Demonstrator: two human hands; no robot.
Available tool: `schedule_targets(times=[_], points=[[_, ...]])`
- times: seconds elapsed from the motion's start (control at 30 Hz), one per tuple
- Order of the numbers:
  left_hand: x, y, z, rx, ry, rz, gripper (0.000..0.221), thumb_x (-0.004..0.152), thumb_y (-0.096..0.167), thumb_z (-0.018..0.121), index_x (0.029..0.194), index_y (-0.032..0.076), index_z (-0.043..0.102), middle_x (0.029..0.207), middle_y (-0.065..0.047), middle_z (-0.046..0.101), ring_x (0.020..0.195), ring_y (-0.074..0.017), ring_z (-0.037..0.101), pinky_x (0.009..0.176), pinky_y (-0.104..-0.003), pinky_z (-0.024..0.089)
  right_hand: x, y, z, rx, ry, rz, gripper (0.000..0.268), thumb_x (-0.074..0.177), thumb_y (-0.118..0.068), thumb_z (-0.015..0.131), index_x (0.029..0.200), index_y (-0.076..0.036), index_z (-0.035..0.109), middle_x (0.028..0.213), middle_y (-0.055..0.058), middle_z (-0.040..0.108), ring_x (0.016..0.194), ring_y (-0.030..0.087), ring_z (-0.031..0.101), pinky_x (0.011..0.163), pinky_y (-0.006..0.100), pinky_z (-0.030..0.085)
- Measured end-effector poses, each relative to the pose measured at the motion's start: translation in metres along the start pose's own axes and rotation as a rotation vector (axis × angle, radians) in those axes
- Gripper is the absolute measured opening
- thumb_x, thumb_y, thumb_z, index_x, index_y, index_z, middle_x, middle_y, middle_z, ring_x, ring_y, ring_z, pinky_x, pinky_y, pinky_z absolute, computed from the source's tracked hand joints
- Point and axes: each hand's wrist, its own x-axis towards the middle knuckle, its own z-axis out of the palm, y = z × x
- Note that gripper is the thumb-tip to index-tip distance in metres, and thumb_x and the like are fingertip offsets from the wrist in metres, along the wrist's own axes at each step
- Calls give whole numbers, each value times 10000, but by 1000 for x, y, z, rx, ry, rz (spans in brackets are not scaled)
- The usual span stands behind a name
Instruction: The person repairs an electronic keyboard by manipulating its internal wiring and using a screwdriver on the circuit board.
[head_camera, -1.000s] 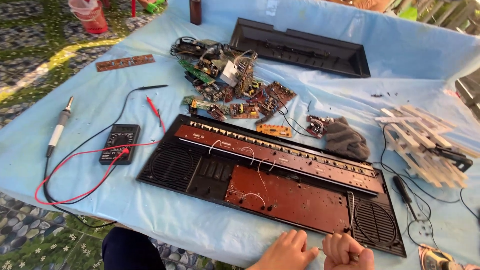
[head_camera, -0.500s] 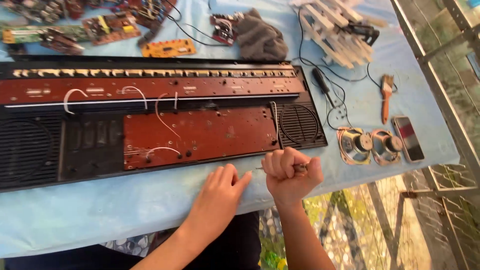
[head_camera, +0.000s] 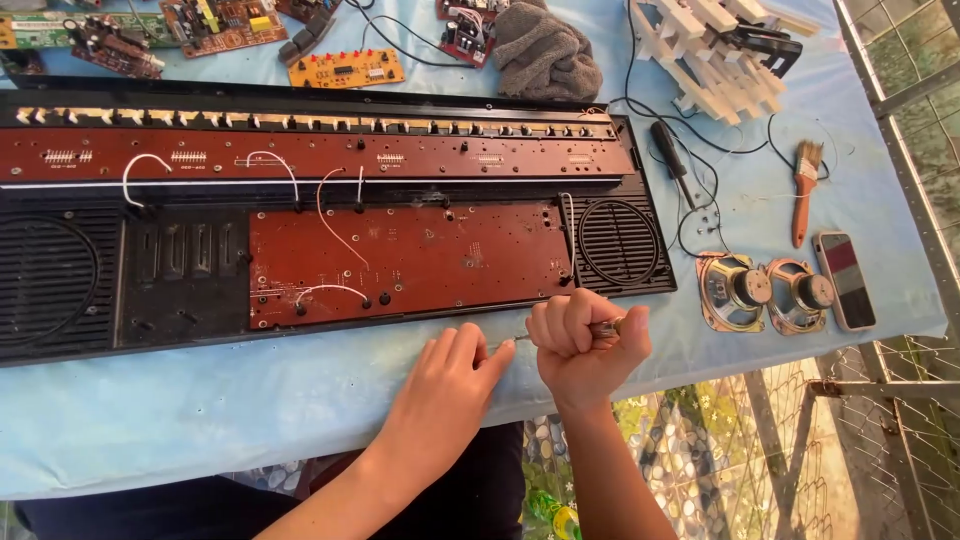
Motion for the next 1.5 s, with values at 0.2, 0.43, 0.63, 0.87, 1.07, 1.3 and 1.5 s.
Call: schedule_targets(times=[0.2,0.43,0.63,0.87,1.07,1.3,1.5], points=[[0,-2,2,0,2,8,166,918,65,640,1082,38,637,876,-71,415,735,-214,398,714,-344,409,6,1,0,-62,-47,61,624,924,-663,481,591,-159,323,514,-56,268,502,84,161,484,282,149],[-1,-3,3,-14,-14,-5,281,852,21,626,1132,30,626,911,-87,417,753,-226,410,736,-349,413,0,2,-1,-203,-188,67,682,948,-707,517,613,-158,288,559,-43,268,548,110,183,530,291,191],[-1,-3,4,51,-24,21,258,864,23,618,1121,23,601,890,-83,416,770,-215,394,722,-351,395,4,5,-3,-111,-135,132,673,911,-730,493,602,-162,306,518,-53,265,508,96,153,494,297,151],[-4,-2,10,95,-45,29,195,905,51,604,1095,11,616,905,-84,420,778,-214,395,717,-348,388,6,7,-2,-131,-201,97,700,907,-758,530,604,-162,324,519,-59,273,501,84,173,480,282,163],[-10,1,8,198,0,31,173,880,98,605,1034,36,652,992,-154,500,845,-302,466,743,-415,394,-1,12,-19,-172,-277,64,755,924,-753,634,585,-138,357,565,-31,320,548,133,270,531,329,235],[-9,-14,52,49,60,59,91,876,-23,620,947,-50,671,978,-214,443,855,-333,418,759,-446,400,18,10,-14,-303,-13,71,861,753,-985,501,524,-216,189,421,-75,130,405,80,62,427,309,38],[-6,-1,29,195,-27,14,109,841,9,653,933,12,712,1084,-213,463,863,-304,427,773,-398,440,5,19,1,-368,-106,7,826,855,-934,431,597,-186,196,509,-58,162,501,104,105,476,305,119]])
